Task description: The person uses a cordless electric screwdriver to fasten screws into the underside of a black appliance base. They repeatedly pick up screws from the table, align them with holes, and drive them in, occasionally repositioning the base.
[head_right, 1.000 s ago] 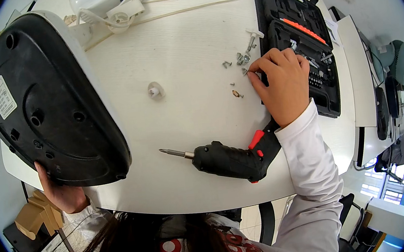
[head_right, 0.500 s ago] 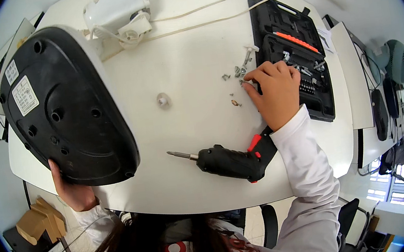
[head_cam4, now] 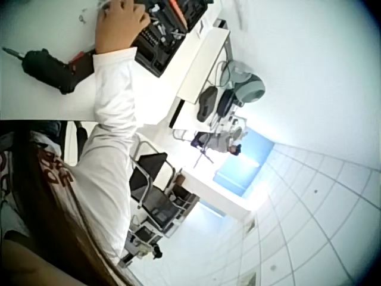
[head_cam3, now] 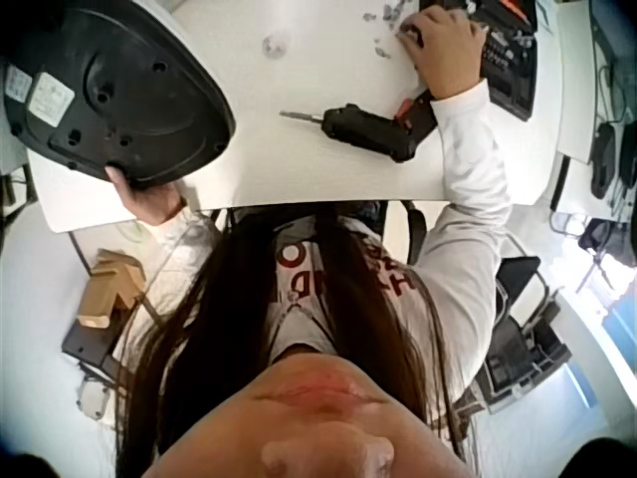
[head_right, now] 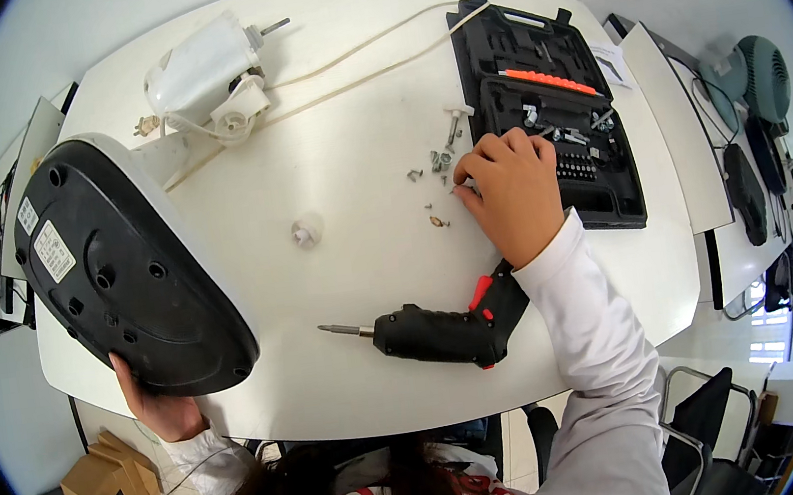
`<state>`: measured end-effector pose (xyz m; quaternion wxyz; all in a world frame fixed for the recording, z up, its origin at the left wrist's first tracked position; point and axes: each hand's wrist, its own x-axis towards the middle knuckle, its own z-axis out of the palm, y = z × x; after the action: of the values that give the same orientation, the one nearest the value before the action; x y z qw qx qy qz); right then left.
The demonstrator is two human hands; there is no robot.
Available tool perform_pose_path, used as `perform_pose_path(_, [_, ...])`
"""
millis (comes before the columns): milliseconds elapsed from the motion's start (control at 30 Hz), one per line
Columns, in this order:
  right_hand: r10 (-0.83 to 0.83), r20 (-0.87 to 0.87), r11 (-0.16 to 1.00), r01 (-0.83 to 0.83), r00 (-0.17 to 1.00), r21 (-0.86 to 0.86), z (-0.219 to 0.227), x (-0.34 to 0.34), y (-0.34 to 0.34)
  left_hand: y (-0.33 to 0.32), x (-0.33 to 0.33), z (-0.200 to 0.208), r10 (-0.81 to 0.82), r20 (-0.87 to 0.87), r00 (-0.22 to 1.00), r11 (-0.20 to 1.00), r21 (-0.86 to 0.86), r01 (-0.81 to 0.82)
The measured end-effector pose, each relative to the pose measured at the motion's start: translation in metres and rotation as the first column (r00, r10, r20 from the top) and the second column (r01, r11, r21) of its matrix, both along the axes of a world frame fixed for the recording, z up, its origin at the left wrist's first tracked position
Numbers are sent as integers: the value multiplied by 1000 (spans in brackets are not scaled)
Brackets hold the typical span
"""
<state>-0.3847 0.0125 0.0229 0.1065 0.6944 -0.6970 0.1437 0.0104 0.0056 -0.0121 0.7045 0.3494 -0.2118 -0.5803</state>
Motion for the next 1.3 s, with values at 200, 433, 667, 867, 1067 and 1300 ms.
perform_pose_path(200, [-12, 34, 999, 13, 999, -45, -6, 1, -3, -1, -3, 2, 16, 4, 1000, 1000, 26, -16])
perform_pose_path(433, [-7, 2, 997, 7, 1000, -71, -2, 2, -6, -2, -1, -2, 22, -20, 1000, 999, 30, -21])
perform_pose_path(667, [16, -41, 997, -19, 999, -81, -6, 5, -2, -2, 2, -7, -36, -93, 995, 999, -28, 34])
perform_pose_path(867, [55, -87, 996, -60, 995, -61, -6, 14, -1, -4, -4, 9, 6, 9, 1000, 999, -46, -6])
perform_pose_path(1067, [68, -78, 994, -74, 995, -80, -8, 9, -2, -7, -6, 32, -49, 9, 999, 998, -35, 49])
perform_pose_path(1300, [49, -59, 997, -53, 997, -62, -8, 8, -2, -14, -7, 54, -109, 38, 993, 993, -31, 110])
